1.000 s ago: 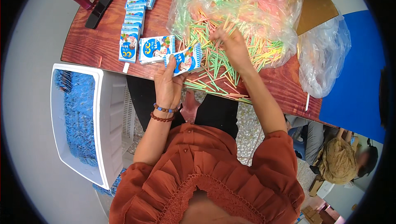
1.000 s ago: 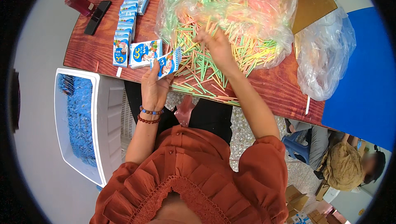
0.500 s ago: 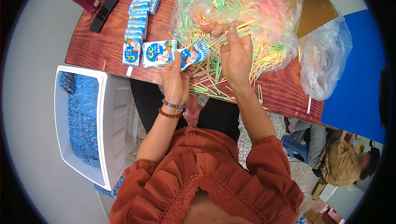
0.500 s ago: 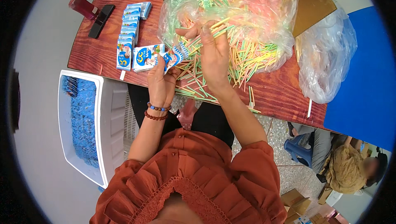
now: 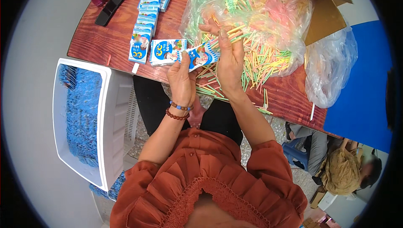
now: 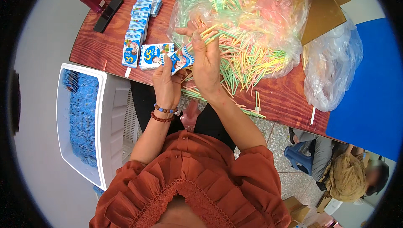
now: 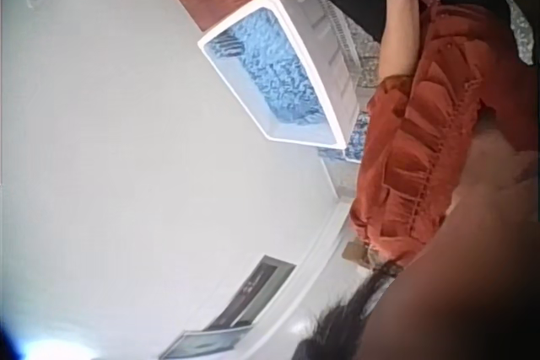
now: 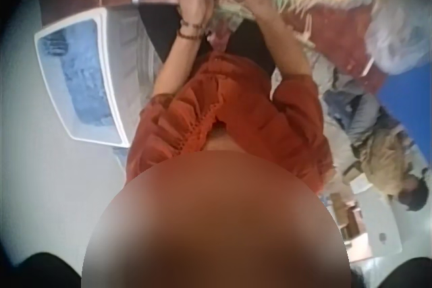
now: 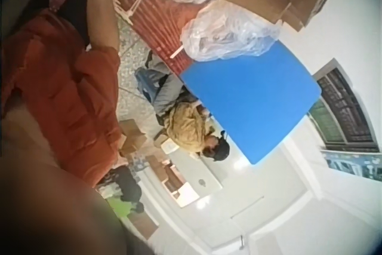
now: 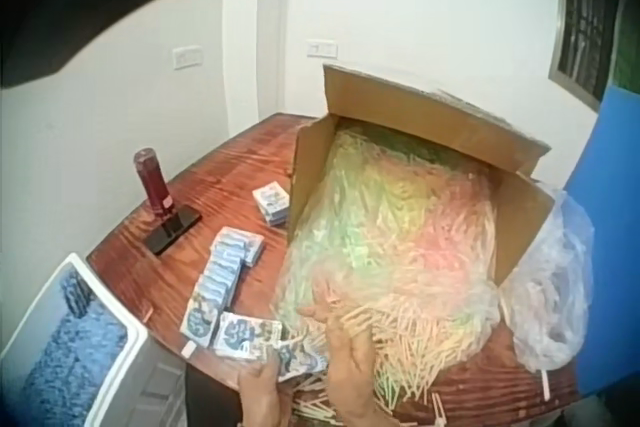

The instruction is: Sorting small blue snack packages from a larger container into a bin and organizing colorful straw filler.

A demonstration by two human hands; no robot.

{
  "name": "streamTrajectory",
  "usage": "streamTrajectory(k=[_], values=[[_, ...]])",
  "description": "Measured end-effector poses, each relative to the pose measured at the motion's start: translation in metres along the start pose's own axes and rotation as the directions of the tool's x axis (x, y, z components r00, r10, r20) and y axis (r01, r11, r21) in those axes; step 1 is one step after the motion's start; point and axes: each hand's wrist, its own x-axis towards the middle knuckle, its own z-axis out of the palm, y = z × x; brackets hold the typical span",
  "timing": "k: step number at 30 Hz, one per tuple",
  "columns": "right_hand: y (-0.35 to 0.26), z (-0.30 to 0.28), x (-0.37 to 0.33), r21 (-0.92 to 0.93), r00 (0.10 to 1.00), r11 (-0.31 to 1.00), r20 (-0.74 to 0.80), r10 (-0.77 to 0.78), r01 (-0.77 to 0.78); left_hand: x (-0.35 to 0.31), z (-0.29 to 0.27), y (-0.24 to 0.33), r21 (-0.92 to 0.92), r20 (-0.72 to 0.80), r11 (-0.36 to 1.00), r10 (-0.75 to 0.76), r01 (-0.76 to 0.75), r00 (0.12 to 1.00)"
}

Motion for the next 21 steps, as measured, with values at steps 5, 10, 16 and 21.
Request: streamTrajectory(k=[5, 10, 16, 21], values=[[0.007, 0.011, -0.007, -0.019, 0.998, 0.998, -0.031, -0.062, 0.061, 0.003, -0.001, -0.007, -0.031, -0.024, 0.998, 0.050, -0.051, 0.998], [0.012, 0.014, -0.016, 0.021, 0.998, 0.999, -0.054, 0.030, -0.029, 0.008, -0.003, -0.015, -0.100, -0.018, 0.993, 0.068, -0.069, 0.998], [0.016, -0.016, 0.002, 0.092, 0.998, 0.996, 0.071, 0.002, -0.009, 0.020, 0.014, -0.024, -0.215, 0.059, 0.976, -0.034, 0.046, 0.998], [0.011, -0.028, 0.014, -0.002, 0.996, 1.000, 0.088, 0.009, -0.009, 0.021, 0.013, -0.016, -0.306, 0.133, 0.940, -0.114, 0.150, 0.985]])
